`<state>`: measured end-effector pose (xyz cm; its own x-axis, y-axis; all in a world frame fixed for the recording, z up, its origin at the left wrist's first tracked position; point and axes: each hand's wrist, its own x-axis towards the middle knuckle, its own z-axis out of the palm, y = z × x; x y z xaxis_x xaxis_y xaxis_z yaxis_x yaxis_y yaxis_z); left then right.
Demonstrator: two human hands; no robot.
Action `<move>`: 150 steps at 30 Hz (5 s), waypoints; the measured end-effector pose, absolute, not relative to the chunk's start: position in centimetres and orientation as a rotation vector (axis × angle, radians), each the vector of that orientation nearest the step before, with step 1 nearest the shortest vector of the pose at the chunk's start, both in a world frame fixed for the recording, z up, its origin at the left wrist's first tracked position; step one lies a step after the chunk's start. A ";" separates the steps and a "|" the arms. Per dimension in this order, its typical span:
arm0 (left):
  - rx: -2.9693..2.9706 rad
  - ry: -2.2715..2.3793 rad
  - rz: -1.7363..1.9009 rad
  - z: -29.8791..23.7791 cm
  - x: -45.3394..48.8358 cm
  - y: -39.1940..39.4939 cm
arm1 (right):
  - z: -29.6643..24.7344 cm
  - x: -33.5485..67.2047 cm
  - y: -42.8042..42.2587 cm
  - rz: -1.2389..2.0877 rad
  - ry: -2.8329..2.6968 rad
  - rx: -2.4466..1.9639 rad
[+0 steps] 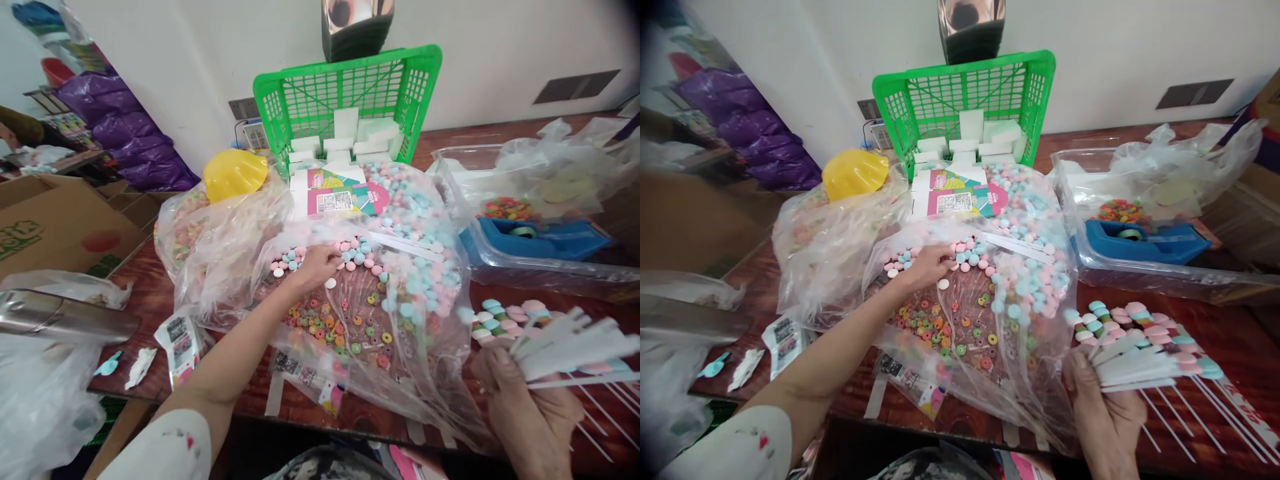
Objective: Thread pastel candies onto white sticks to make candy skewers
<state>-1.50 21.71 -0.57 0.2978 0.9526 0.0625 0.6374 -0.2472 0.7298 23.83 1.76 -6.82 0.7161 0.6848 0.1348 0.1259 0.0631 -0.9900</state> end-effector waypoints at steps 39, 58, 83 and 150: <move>1.132 0.947 1.227 0.7 4.0 9.2 | -3.5 21.2 -0.3 0.862 -1.380 -1.317; 0.966 0.909 1.448 -1.2 3.9 7.8 | -3.1 19.1 -1.9 0.859 -1.218 -1.405; 1.363 0.847 1.573 -1.9 4.2 7.7 | -4.3 19.1 -2.6 1.012 -1.323 -1.463; 2.604 1.110 0.907 -4.9 1.8 7.3 | -5.6 20.7 -1.1 1.024 -1.281 -1.485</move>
<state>1.78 7.29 -4.88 0.5382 0.7010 0.4680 0.5986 -0.7088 0.3733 20.73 -1.06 -5.61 0.1219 0.9920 -0.0329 0.2507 -0.0629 -0.9660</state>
